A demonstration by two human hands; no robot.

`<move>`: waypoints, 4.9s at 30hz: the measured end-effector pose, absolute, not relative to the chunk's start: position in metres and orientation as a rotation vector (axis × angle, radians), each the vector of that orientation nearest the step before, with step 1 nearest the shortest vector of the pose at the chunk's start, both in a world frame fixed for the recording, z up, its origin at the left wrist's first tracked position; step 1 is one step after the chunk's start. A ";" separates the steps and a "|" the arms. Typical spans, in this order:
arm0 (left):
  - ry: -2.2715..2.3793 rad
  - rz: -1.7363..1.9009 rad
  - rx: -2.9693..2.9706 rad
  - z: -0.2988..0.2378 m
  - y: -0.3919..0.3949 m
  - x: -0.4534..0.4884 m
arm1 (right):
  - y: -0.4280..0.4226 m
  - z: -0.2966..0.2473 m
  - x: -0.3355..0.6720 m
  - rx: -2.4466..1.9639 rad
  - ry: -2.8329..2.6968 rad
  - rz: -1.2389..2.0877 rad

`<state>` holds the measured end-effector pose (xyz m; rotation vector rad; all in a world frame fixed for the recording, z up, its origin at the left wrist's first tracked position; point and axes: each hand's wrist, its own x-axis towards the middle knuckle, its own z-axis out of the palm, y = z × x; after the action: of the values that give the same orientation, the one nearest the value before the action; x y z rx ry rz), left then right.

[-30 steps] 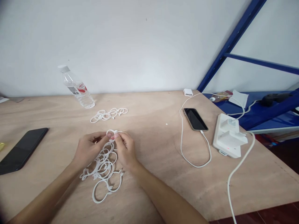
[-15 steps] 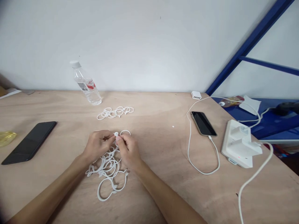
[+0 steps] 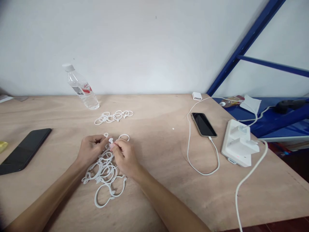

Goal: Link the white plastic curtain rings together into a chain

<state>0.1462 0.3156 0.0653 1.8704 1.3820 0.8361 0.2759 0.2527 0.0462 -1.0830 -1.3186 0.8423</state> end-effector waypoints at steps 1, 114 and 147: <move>1.381 0.835 1.897 0.067 0.315 0.146 | 0.252 0.047 0.276 -1.081 -1.320 0.851; 0.602 0.653 2.728 0.104 0.313 0.126 | 0.233 0.089 0.258 -0.900 -0.895 1.479; 1.186 0.467 2.661 0.088 0.377 0.096 | 0.243 0.070 0.276 -1.314 -1.959 0.433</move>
<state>0.0961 0.3767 0.0877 2.6612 1.1857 0.4674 0.2760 0.2431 0.0703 -1.3138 -1.9587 0.4327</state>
